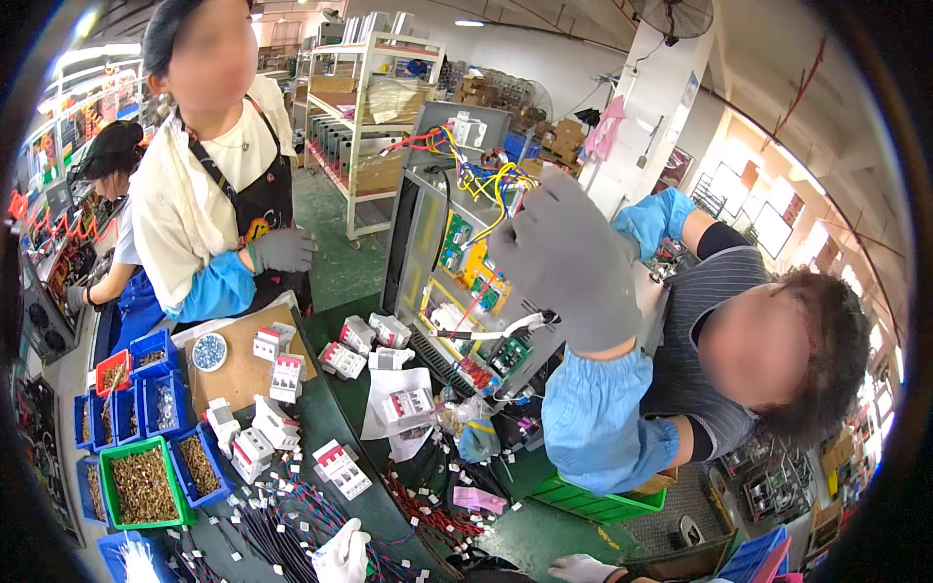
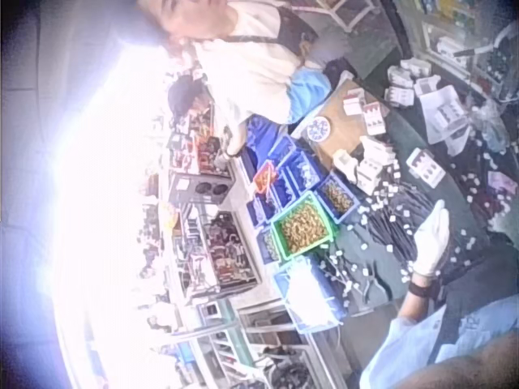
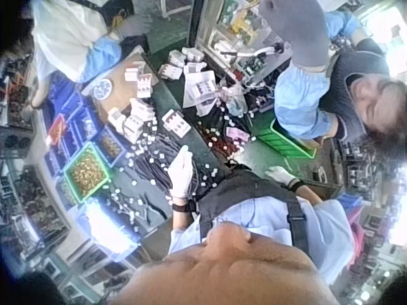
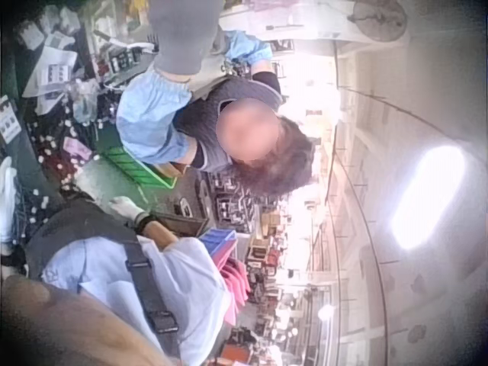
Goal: Assembling wiring harnesses and electronic components inside a metal chassis on a workshop line.
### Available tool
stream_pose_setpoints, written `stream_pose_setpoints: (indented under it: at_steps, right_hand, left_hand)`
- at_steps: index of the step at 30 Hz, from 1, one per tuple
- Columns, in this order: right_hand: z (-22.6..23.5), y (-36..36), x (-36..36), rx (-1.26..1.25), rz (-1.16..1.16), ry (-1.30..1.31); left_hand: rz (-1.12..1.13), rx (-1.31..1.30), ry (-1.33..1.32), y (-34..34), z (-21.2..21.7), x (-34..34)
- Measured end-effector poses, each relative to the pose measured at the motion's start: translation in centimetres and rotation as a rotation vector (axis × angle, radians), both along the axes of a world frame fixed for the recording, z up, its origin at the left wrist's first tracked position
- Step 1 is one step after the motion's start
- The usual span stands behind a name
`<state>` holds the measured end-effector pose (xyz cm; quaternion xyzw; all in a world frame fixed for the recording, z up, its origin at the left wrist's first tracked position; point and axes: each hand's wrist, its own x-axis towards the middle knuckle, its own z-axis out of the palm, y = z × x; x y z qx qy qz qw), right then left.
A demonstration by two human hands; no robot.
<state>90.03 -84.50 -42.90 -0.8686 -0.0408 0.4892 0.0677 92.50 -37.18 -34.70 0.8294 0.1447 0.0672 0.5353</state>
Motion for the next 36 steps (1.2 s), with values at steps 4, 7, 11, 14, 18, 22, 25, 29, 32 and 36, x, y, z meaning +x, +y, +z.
stream_pose_setpoints:
  at_steps: [4,7,11,14,18,22,25,29,32,36]
  right_hand:
    - [0.5,-0.1,-0.1,0.063,0.032,0.000]
    - [0.6,-0.3,-0.2,-0.007,-0.023,0.025]
    - [-0.6,-1.1,-0.4,0.012,0.026,0.023]
    - [-2.3,-2.1,-0.6,0.113,0.135,-0.022]
    - [-3.9,-3.2,-0.8,0.173,0.270,-0.062]
    - [-4.0,-3.1,-0.7,0.097,0.246,-0.034]
    - [-3.6,-2.5,-0.3,0.072,0.178,-0.018]
    - [-2.7,-1.6,-0.1,0.030,-0.059,0.057]
    - [-1.9,-0.9,-0.6,0.173,0.144,-0.194]
    - [-1.2,-0.4,-1.1,0.310,0.269,-0.375]
  left_hand:
    - [-0.006,0.001,-0.014,0.0,0.0,0.0]
    - [-0.010,0.002,-0.023,0.0,-0.1,0.1]
    - [-0.018,0.024,-0.026,-0.1,-0.3,0.1]
    - [-0.016,0.012,-0.017,-0.1,-0.4,0.1]
    - [-0.014,0.011,-0.024,-0.1,-0.3,0.1]
    - [-0.005,0.005,-0.031,-0.1,-0.1,0.1]
    - [-0.006,-0.002,-0.032,-0.1,0.2,0.1]
    - [-0.006,0.027,-0.031,-0.1,0.4,0.1]
    - [-0.015,0.042,-0.073,-0.1,0.6,0.1]
    - [-0.032,0.064,-0.099,-0.2,0.8,0.1]
